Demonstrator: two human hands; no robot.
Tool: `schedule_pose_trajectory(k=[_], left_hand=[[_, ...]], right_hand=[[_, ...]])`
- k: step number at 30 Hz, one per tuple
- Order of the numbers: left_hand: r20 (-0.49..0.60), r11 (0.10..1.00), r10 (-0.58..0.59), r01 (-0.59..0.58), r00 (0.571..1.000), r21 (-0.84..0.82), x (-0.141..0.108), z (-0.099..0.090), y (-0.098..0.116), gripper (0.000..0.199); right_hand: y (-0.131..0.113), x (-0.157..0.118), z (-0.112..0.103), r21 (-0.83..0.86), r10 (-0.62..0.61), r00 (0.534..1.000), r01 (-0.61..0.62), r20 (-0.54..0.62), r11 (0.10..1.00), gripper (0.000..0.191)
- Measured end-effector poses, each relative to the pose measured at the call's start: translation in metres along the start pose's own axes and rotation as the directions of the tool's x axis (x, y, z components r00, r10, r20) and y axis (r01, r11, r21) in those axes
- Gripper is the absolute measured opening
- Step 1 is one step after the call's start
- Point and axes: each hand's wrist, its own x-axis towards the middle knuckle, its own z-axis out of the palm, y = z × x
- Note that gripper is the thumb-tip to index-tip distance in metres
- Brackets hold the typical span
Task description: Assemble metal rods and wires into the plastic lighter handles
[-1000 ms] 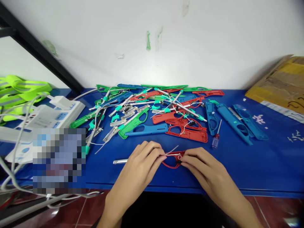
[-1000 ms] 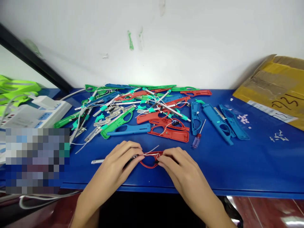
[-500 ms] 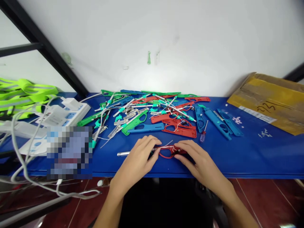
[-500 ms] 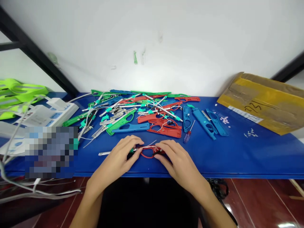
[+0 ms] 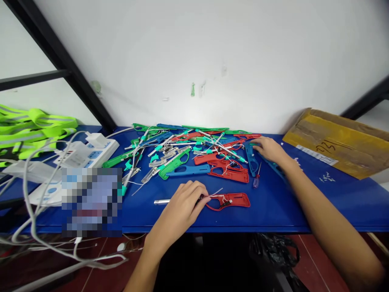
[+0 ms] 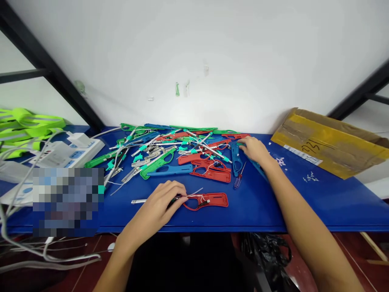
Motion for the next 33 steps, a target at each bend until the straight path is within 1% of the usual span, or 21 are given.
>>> schedule_pose_trajectory(k=[2,4,6,8,10,12,14,16,17,18,20,22,23,25,27,28,30,33], left_hand=[[-0.012,1.0,-0.001,0.001,1.0,-0.002,-0.001,0.001,0.0,0.011],[-0.039,1.0,-0.007,0.007,0.999,-0.001,-0.003,0.002,0.0,0.014],[-0.073,1.0,-0.01,0.009,0.997,-0.007,-0.004,0.003,-0.001,0.02],[-0.111,1.0,0.003,-0.004,0.994,-0.013,-0.005,0.002,-0.003,0.025],[-0.16,0.999,0.041,-0.043,0.986,-0.011,-0.006,0.0,-0.004,0.027],[-0.233,0.994,0.105,-0.109,0.967,-0.005,-0.007,-0.002,-0.002,0.026],[-0.299,0.983,0.167,-0.182,0.94,-0.022,-0.008,-0.003,0.004,0.027],[-0.319,0.967,0.209,-0.244,0.924,-0.071,-0.008,0.0,0.013,0.034],[-0.313,0.959,0.226,-0.268,0.923,-0.097,-0.007,0.002,0.018,0.039],[-0.312,0.95,0.246,-0.292,0.917,-0.109,-0.007,0.006,0.022,0.041],[-0.349,0.939,0.269,-0.325,0.898,-0.113,-0.006,0.012,0.029,0.038],[-0.407,0.934,0.251,-0.33,0.878,-0.136,-0.006,0.017,0.031,0.045],[-0.421,0.935,0.222,-0.314,0.879,-0.162,-0.006,0.017,0.031,0.052],[-0.382,0.944,0.143,-0.242,0.913,-0.225,-0.009,0.017,0.029,0.063],[-0.3,0.951,0.062,-0.148,0.952,-0.273,-0.012,0.015,0.026,0.068],[-0.267,0.951,0.033,-0.112,0.963,-0.288,-0.013,0.014,0.024,0.067],[-0.24,0.948,-0.021,-0.057,0.971,-0.314,-0.015,0.013,0.022,0.062],[-0.239,0.926,-0.107,0.009,0.965,-0.377,-0.013,0.015,0.021,0.048]], right_hand=[[-0.001,0.0,0.001,-0.004,0.023,1.0,-0.023,-0.004,1.0,0.031],[-0.004,-0.003,-0.005,0.006,0.051,0.997,-0.051,-0.056,0.999,0.027],[-0.011,-0.009,-0.017,0.034,0.07,0.99,-0.066,-0.122,0.997,0.034],[-0.025,-0.022,-0.031,0.082,0.062,0.986,-0.05,-0.157,0.995,0.04],[-0.049,-0.045,-0.043,0.146,0.015,0.99,0.006,-0.14,0.989,0.037],[-0.083,-0.077,-0.052,0.23,-0.068,0.993,0.09,-0.101,0.969,0.031],[-0.122,-0.112,-0.057,0.442,-0.136,0.989,0.151,-0.065,0.884,0.024],[-0.157,-0.14,-0.058,0.578,-0.206,0.978,0.192,-0.043,0.793,0.01],[-0.172,-0.15,-0.057,0.619,-0.233,0.972,0.199,-0.026,0.76,0.007],[-0.183,-0.157,-0.056,0.641,-0.252,0.967,0.212,-0.029,0.738,0.008],[-0.197,-0.163,-0.053,0.677,-0.268,0.962,0.23,-0.05,0.699,0.01],[-0.201,-0.164,-0.05,0.715,-0.275,0.958,0.252,-0.087,0.652,0.007],[-0.199,-0.164,-0.049,0.729,-0.281,0.954,0.266,-0.106,0.631,0.007],[-0.191,-0.165,-0.045,0.716,-0.29,0.944,0.31,-0.155,0.626,0.013],[-0.18,-0.168,-0.037,0.64,-0.296,0.934,0.355,-0.203,0.681,0.019],[-0.174,-0.17,-0.032,0.593,-0.303,0.93,0.368,-0.21,0.717,0.02],[-0.163,-0.173,-0.02,0.517,-0.322,0.928,0.372,-0.188,0.771,0.022],[-0.153,-0.176,-0.004,0.481,-0.339,0.931,0.363,-0.14,0.798,0.026]])
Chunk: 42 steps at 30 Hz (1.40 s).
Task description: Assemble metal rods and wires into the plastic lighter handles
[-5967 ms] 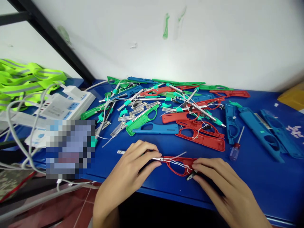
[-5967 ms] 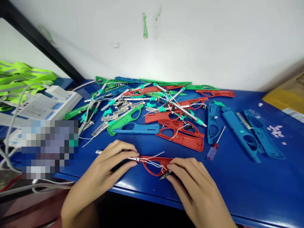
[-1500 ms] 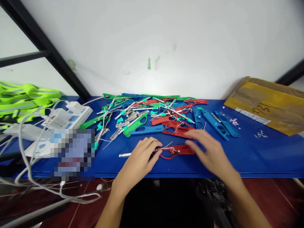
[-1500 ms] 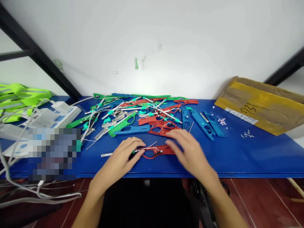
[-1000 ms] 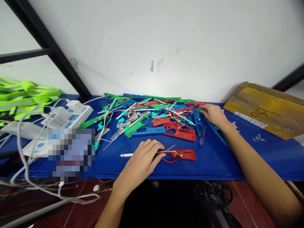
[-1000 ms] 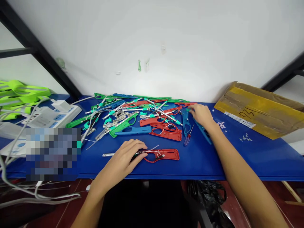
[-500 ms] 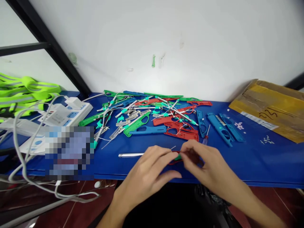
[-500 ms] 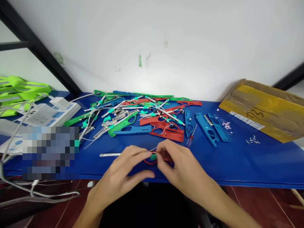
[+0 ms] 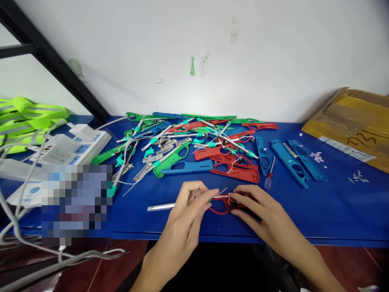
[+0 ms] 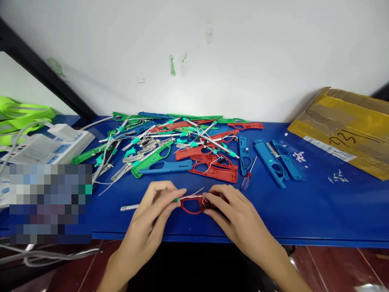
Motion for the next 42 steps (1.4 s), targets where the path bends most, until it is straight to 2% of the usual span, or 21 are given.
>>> schedule_pose_trajectory(k=[4,6,8,12,17,25,28,32,36,39,42], left_hand=[[-0.056,0.978,-0.085,0.073,0.995,-0.195,0.005,0.004,-0.001,0.023],[-0.068,0.968,-0.097,0.079,0.993,-0.237,0.007,0.005,-0.001,0.016],[-0.052,0.984,-0.055,0.046,0.997,-0.17,0.008,0.004,-0.003,0.015],[0.044,0.994,0.034,-0.038,0.998,0.099,0.008,0.002,-0.005,0.013],[0.05,0.959,-0.023,0.008,0.998,0.284,0.006,0.001,-0.004,0.006],[0.099,0.946,-0.021,-0.013,0.995,0.324,-0.001,-0.004,-0.007,0.028],[0.103,0.936,-0.018,-0.019,0.995,0.352,-0.002,-0.006,-0.005,0.03],[0.013,0.941,0.018,-0.022,1.0,0.339,0.001,-0.004,0.002,0.029],[-0.054,0.966,0.079,-0.063,0.995,0.249,0.002,0.003,0.008,0.034],[-0.028,0.977,0.058,-0.051,0.998,0.208,0.001,0.007,0.007,0.032],[0.058,0.989,0.024,-0.033,0.998,0.143,0.0,0.007,0.007,0.041]], right_hand=[[0.003,-0.003,0.006,-0.012,0.016,1.0,-0.016,-0.014,1.0,0.024],[0.001,-0.004,0.005,-0.021,0.032,0.999,-0.033,-0.031,0.999,0.021],[0.0,-0.005,0.005,-0.021,0.033,0.999,-0.033,-0.041,0.999,0.019],[0.0,-0.005,0.003,-0.029,0.011,0.999,-0.012,-0.032,1.0,0.019],[0.001,-0.007,0.003,-0.057,0.008,0.999,-0.01,-0.035,0.998,0.02],[0.0,-0.007,0.002,-0.063,-0.003,0.998,-0.001,-0.061,0.998,0.023],[0.001,-0.009,0.003,-0.059,0.005,0.999,-0.008,-0.039,0.998,0.023],[0.001,-0.013,0.002,-0.004,0.0,1.0,0.0,-0.024,1.0,0.03],[-0.001,-0.014,0.0,0.005,-0.017,0.996,0.017,-0.092,1.0,0.03],[-0.001,-0.013,0.001,-0.007,-0.033,0.991,0.032,-0.127,0.999,0.027],[0.0,-0.012,0.001,-0.01,-0.043,0.992,0.042,-0.118,0.999,0.027]])
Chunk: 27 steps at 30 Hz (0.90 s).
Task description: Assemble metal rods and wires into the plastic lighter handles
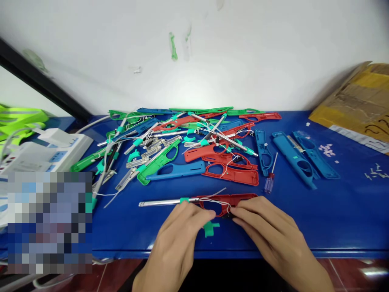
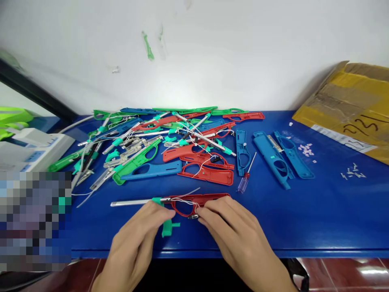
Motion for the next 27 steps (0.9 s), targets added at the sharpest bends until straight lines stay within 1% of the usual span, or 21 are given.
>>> schedule_pose_trajectory(k=[2,3,6,7,9,11,13,15,17,19,21,23,24,25,27], left_hand=[[0.06,0.997,-0.025,0.029,0.998,-0.069,0.0,0.0,0.002,0.045],[0.065,0.993,-0.053,0.06,0.996,-0.104,0.001,0.0,0.004,0.044],[0.031,0.963,-0.176,0.178,0.984,-0.2,0.001,0.0,0.012,0.034],[0.036,0.954,-0.205,0.207,0.978,-0.217,0.0,-0.001,0.014,0.033],[0.08,0.948,-0.228,0.24,0.97,-0.208,-0.003,-0.004,0.016,0.034],[0.129,0.949,-0.226,0.248,0.965,-0.193,-0.004,-0.008,0.016,0.037],[0.152,0.95,-0.226,0.252,0.962,-0.183,-0.004,-0.009,0.014,0.036],[0.15,0.961,-0.21,0.232,0.966,-0.148,-0.003,-0.008,0.011,0.034],[0.106,0.982,-0.169,0.177,0.98,-0.072,-0.006,-0.007,0.009,0.027],[0.04,0.994,-0.105,0.104,0.994,0.029,-0.014,-0.009,0.007,0.02],[0.012,0.988,-0.037,0.035,0.999,0.152,-0.025,-0.014,0.005,0.023],[0.162,0.967,0.013,-0.054,0.987,0.251,-0.034,-0.021,0.003,0.03],[0.217,0.951,0.018,-0.084,0.976,0.296,-0.037,-0.024,0.002,0.027],[0.261,0.943,0.009,-0.095,0.965,0.318,-0.038,-0.026,0.002,0.023],[0.288,0.948,-0.016,-0.077,0.958,0.31,-0.038,-0.028,0.001,0.023]], right_hand=[[0.001,0.0,0.0,0.005,-0.005,1.0,0.004,0.021,1.0,0.026],[0.001,-0.001,0.0,0.007,-0.004,1.0,0.004,0.028,1.0,0.026],[0.001,-0.003,0.001,0.009,0.013,1.0,-0.013,0.026,1.0,0.025],[0.001,-0.003,0.001,0.009,0.019,0.999,-0.019,0.026,1.0,0.025],[0.002,-0.004,0.002,0.012,0.021,0.999,-0.022,0.023,1.0,0.024],[0.002,-0.003,0.002,0.017,0.021,0.999,-0.021,0.027,1.0,0.023],[0.002,-0.002,0.002,0.018,0.019,1.0,-0.02,0.021,1.0,0.023],[0.001,0.0,0.002,0.018,0.018,1.0,-0.018,0.009,1.0,0.021],[0.001,0.001,0.001,0.025,0.022,1.0,-0.022,0.003,0.999,0.02],[0.001,0.002,0.001,0.033,0.032,0.999,-0.032,0.001,0.999,0.02],[0.002,0.0,0.001,0.029,0.037,0.999,-0.037,0.006,0.999,0.021],[0.002,-0.001,0.001,0.015,0.027,1.0,-0.027,0.016,1.0,0.021],[0.003,-0.001,0.001,0.007,0.021,1.0,-0.021,0.021,1.0,0.022],[0.002,-0.001,0.001,0.001,0.016,0.999,-0.016,0.03,1.0,0.022],[0.002,0.0,0.001,-0.005,0.016,0.999,-0.016,0.04,1.0,0.021]])
